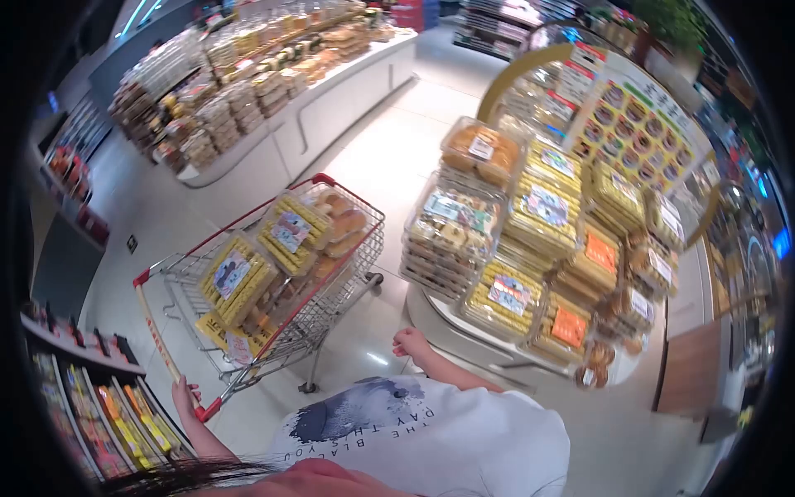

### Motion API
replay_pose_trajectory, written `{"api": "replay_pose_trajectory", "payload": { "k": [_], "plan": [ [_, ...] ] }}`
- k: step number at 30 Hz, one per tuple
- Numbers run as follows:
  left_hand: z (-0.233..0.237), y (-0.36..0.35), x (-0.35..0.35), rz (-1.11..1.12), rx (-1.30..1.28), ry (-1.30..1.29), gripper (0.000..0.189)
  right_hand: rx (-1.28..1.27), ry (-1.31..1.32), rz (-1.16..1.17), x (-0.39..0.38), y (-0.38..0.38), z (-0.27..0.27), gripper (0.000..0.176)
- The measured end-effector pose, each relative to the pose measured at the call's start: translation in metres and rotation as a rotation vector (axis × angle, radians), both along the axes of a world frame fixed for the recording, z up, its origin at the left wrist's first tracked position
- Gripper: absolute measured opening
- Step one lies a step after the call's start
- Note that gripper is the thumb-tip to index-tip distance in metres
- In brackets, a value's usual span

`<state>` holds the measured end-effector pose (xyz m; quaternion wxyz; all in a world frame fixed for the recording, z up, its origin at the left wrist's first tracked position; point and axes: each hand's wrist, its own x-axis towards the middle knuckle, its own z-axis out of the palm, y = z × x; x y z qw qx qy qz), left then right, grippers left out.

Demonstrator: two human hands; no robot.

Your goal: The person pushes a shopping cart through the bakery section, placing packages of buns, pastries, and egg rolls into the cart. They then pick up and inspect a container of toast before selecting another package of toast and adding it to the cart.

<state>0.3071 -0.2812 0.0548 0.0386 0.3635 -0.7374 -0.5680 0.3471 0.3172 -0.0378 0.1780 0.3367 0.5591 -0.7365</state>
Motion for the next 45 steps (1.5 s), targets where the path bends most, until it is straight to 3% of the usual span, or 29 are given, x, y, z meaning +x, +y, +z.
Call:
{"api": "replay_pose_trajectory", "payload": {
  "k": [3, 11, 17, 20, 22, 24, 27, 28, 30, 31, 33, 37, 39, 42, 45],
  "plan": [
    [0.008, 0.015, 0.004, 0.043, -0.119, -0.048, 0.026, -0.025, -0.022, 0.077, 0.004, 0.018, 0.005, 0.013],
    [0.054, 0.107, 0.027, 0.149, -0.142, -0.056, 0.027, -0.024, 0.042, 0.277, -0.024, 0.017, 0.012, 0.013],
    [0.061, 0.193, 0.039, 0.212, -0.007, 0.054, 0.021, 0.054, 0.335, 0.39, -0.067, -0.051, 0.073, 0.015],
    [0.049, 0.22, 0.038, 0.236, 0.058, 0.134, 0.02, 0.296, 0.702, 0.492, -0.064, -0.096, 0.083, 0.016],
    [0.05, 0.232, 0.035, 0.158, 0.055, 0.11, 0.023, 0.33, 0.806, 0.568, -0.054, -0.13, 0.127, 0.019],
    [0.029, 0.219, 0.035, -0.098, -0.003, 0.103, 0.029, 0.345, 0.947, 0.694, -0.048, -0.163, 0.166, 0.024],
    [0.057, 0.182, 0.032, -0.488, 0.416, -0.11, 0.043, 0.463, 1.03, 0.887, -0.049, -0.214, 0.194, 0.027],
    [0.07, 0.168, 0.029, -0.583, 0.132, -0.08, 0.048, 0.457, 0.949, 0.978, -0.053, -0.229, 0.192, 0.04],
    [0.089, 0.135, 0.018, -0.746, -0.447, -0.012, 0.059, 0.722, 1.017, 1.024, -0.053, -0.253, 0.194, 0.043],
    [0.089, 0.119, 0.01, -0.75, -0.55, 0.07, 0.063, 0.858, 1.05, 1.04, -0.054, -0.263, 0.195, 0.045],
    [0.094, 0.088, -0.012, -0.749, -0.758, 0.238, 0.071, 0.946, 0.866, 0.983, -0.06, -0.277, 0.18, 0.045],
    [0.116, 0.082, -0.056, -0.877, -1.022, 0.215, 0.076, 0.959, 0.736, 1.015, -0.086, -0.257, 0.156, 0.041],
    [0.112, 0.082, -0.085, -0.987, -1.222, 0.246, 0.078, 0.721, 0.449, 1.083, -0.098, -0.252, 0.179, 0.042],
    [0.088, 0.082, -0.129, -1.137, -1.245, 0.196, 0.077, 0.579, 0.278, 1.109, -0.108, -0.245, 0.192, 0.039],
    [0.063, 0.088, -0.156, -1.086, -1.242, 0.296, 0.074, 0.544, 0.249, 1.105, -0.123, -0.236, 0.188, 0.035]
  ]
}}
